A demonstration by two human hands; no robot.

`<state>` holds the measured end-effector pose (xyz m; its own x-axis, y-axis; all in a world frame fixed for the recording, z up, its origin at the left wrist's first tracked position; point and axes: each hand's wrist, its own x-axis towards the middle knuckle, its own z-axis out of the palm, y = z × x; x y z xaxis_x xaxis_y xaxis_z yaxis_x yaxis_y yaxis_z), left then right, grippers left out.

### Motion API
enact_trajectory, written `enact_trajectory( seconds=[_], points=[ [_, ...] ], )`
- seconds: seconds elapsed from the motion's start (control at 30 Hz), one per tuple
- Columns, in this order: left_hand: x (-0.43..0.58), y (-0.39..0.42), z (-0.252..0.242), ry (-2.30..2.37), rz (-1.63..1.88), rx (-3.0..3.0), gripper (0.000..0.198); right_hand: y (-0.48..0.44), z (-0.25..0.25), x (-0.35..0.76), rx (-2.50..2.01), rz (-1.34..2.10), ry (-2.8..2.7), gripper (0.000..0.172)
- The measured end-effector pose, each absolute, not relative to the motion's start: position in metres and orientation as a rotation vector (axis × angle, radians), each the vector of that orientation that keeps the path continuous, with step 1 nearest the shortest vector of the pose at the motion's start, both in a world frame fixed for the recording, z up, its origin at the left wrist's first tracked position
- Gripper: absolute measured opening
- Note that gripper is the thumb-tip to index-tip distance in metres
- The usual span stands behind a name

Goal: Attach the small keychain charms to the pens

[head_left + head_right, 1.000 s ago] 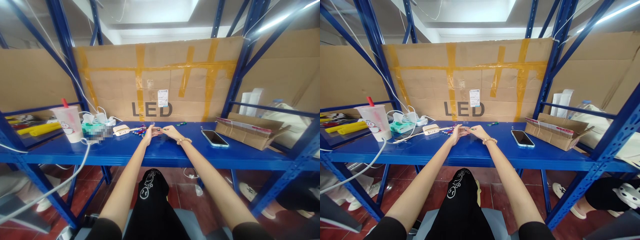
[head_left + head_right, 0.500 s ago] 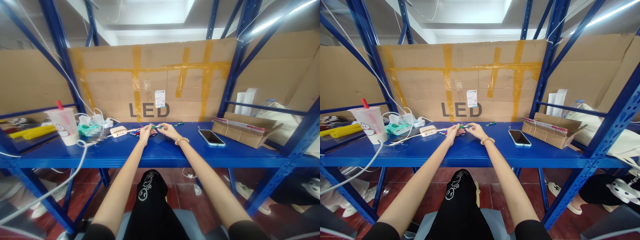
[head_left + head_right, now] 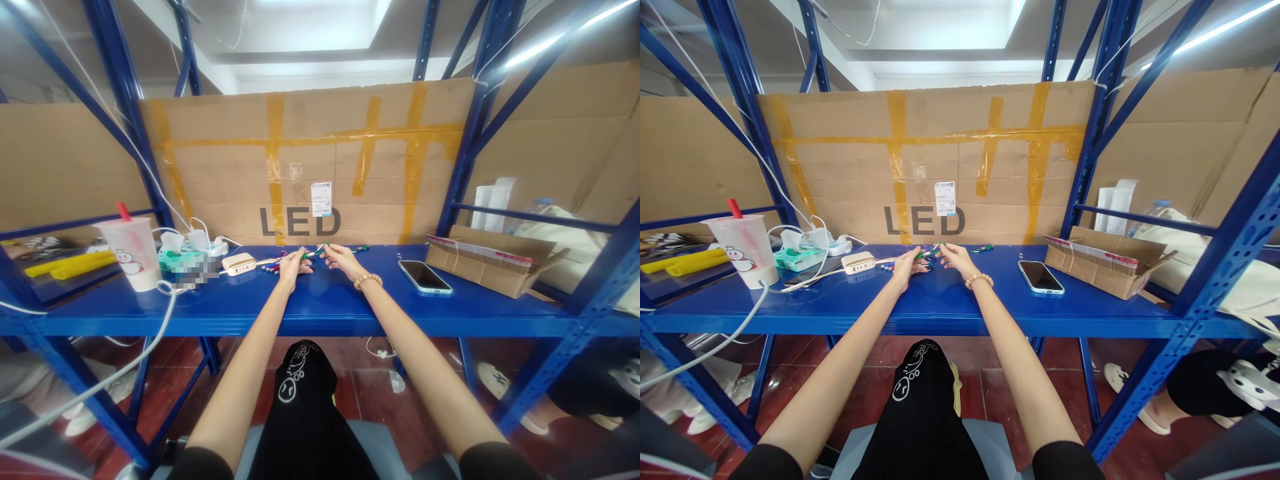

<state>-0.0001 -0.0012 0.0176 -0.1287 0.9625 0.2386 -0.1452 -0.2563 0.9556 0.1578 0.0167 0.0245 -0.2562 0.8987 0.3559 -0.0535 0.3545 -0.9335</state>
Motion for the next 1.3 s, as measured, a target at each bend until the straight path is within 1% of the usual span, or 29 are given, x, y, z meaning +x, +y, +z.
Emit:
enact_trajectory(
  seconds=[0.13, 0.27, 0.33, 0.43, 0.57, 0.63, 0.73, 0.83, 0.93, 1.0, 1.07, 1.17, 1.23, 1.3],
  points=[
    [0.000, -0.004, 0.017, 1.045, 1.345, 1.402, 0.043, 0.017, 0.025, 0.159, -0.734, 1.173, -1.579, 0.027],
    [0.001, -0.005, 0.015, 1.028, 1.223, 1.465, 0.039, 0.018, 0.028, 0.157, -0.696, 1.298, -1.467, 0.017],
    [0.002, -0.005, 0.015, 1.018, 1.195, 1.462, 0.033, 0.017, 0.029, 0.156, -0.705, 1.338, -1.417, 0.019],
    [0.003, -0.004, 0.016, 0.989, 1.223, 1.409, 0.026, 0.013, 0.030, 0.155, -0.753, 1.266, -1.473, 0.019],
    [0.002, -0.003, 0.015, 0.922, 1.267, 1.345, 0.033, 0.009, 0.029, 0.156, -0.808, 1.191, -1.694, 0.027],
    [0.002, -0.003, 0.013, 0.897, 1.302, 1.389, 0.033, 0.008, 0.027, 0.155, -0.813, 1.154, -1.790, 0.030],
    [0.003, -0.002, 0.010, 0.953, 1.410, 1.462, 0.031, 0.010, 0.023, 0.154, -0.822, 0.951, -1.888, 0.035],
    [0.002, 0.000, 0.007, 1.084, 1.533, 1.553, 0.032, 0.015, 0.018, 0.151, -0.843, 0.603, -1.910, 0.037],
    [0.001, 0.002, 0.006, 1.190, 1.604, 1.709, 0.033, 0.018, 0.014, 0.148, -0.785, 0.276, -1.975, 0.035],
    [-0.001, 0.003, 0.006, 1.266, 1.625, 1.790, 0.035, 0.017, 0.013, 0.146, -0.751, 0.197, -2.021, 0.033],
    [-0.002, 0.003, 0.006, 1.343, 1.617, 1.862, 0.036, 0.015, 0.014, 0.145, -0.772, 0.268, -2.037, 0.034],
    [-0.002, 0.000, 0.008, 1.470, 1.533, 1.972, 0.034, 0.011, 0.017, 0.145, -0.831, 0.470, -2.029, 0.038],
    [-0.001, -0.003, 0.010, 1.569, 1.454, 2.020, 0.032, 0.010, 0.018, 0.145, -0.832, 0.505, -2.033, 0.035],
    [0.001, -0.006, 0.012, 1.649, 1.390, 2.041, 0.031, 0.010, 0.018, 0.146, -0.821, 0.452, -2.046, 0.028]
  ],
)
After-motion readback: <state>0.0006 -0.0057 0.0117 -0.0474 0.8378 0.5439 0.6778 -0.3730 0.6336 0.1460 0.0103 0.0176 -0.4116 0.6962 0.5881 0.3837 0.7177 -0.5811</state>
